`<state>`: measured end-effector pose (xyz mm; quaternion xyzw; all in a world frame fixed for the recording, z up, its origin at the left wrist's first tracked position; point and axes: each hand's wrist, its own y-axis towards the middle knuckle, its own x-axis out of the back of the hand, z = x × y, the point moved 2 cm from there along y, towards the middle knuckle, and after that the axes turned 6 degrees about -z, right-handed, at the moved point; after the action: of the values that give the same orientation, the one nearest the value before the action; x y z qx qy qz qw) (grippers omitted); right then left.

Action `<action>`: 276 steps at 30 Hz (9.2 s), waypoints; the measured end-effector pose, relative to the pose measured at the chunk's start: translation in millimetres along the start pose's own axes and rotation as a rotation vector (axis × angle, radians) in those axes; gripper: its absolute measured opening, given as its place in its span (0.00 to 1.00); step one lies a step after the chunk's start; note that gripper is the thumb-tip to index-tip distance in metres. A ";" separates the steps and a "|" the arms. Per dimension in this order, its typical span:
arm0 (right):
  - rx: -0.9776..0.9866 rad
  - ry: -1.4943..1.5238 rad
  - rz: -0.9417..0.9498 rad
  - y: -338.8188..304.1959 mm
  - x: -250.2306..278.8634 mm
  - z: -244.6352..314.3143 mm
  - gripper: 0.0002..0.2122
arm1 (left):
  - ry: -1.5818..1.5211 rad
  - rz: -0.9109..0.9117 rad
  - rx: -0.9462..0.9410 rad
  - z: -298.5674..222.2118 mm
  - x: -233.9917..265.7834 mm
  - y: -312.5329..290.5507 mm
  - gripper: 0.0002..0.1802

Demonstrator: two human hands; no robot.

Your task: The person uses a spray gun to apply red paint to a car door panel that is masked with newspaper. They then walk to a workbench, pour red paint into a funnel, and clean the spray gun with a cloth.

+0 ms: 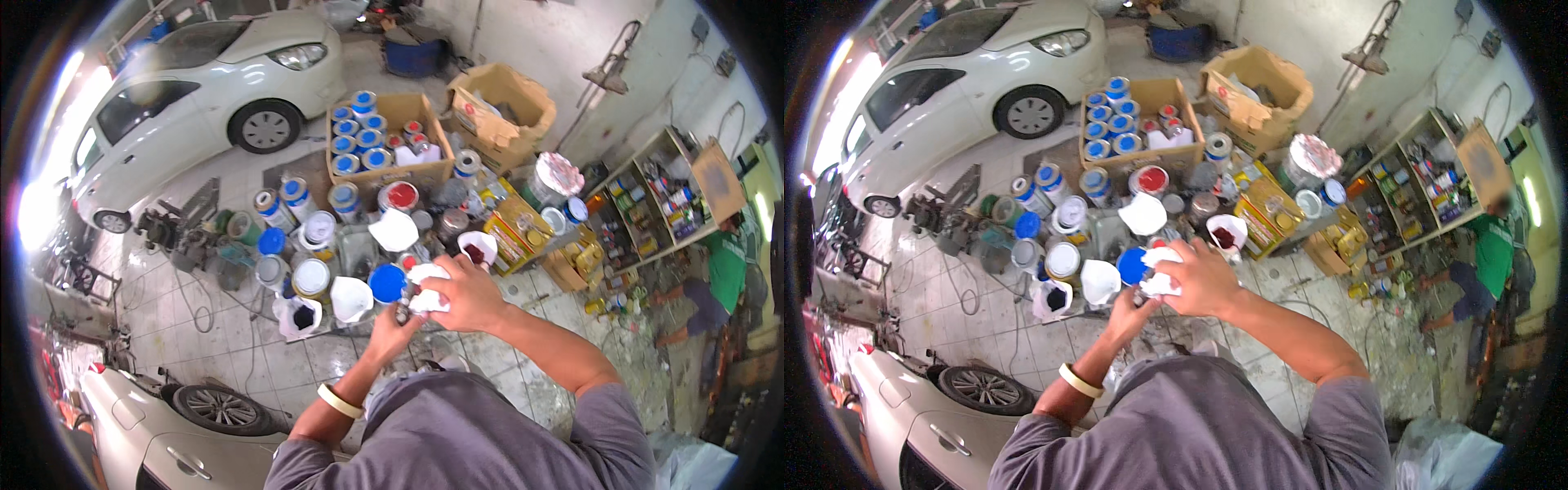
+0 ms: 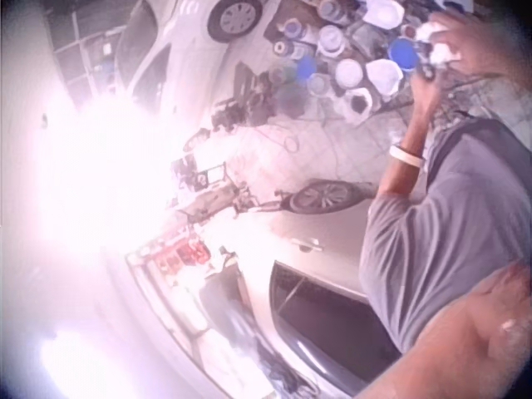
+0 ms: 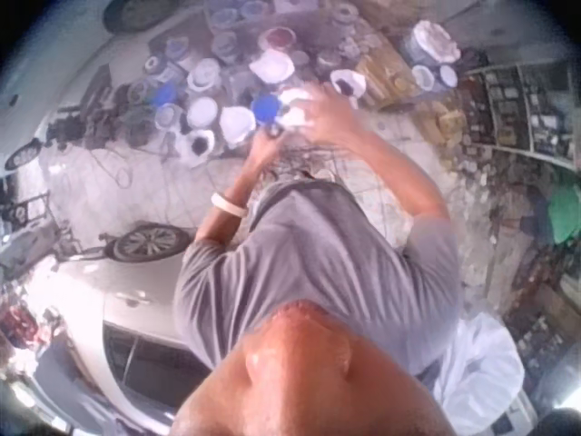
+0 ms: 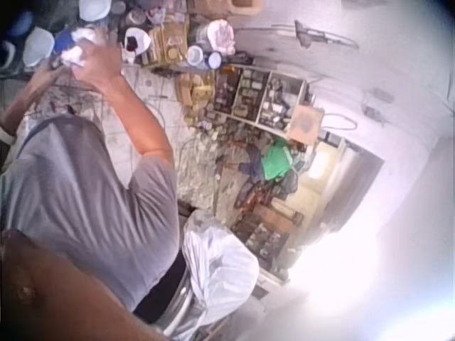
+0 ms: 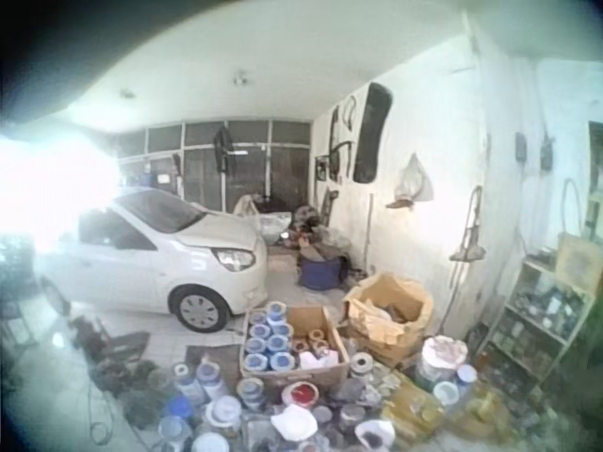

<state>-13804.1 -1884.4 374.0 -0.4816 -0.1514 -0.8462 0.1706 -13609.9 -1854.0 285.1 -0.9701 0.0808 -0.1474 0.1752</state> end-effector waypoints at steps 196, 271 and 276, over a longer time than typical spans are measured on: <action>-0.427 0.043 -0.727 -47.6 51.2 -162.2 0.17 | 0.358 0.405 -0.525 -60.8 -125.6 181.7 0.27; -0.271 0.844 -0.548 -68.5 206.4 -100.6 0.13 | 0.400 0.600 -1.579 -167.3 -38.5 137.3 0.24; -0.252 0.808 -0.462 -73.2 215.4 -86.3 0.14 | 0.433 0.492 -1.673 -173.9 -47.6 128.9 0.19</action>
<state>-14004.7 -1885.9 511.7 -0.0851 -0.0725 -0.9931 -0.0364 -13723.1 -2018.4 381.6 -0.6869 0.3985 -0.1781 -0.5811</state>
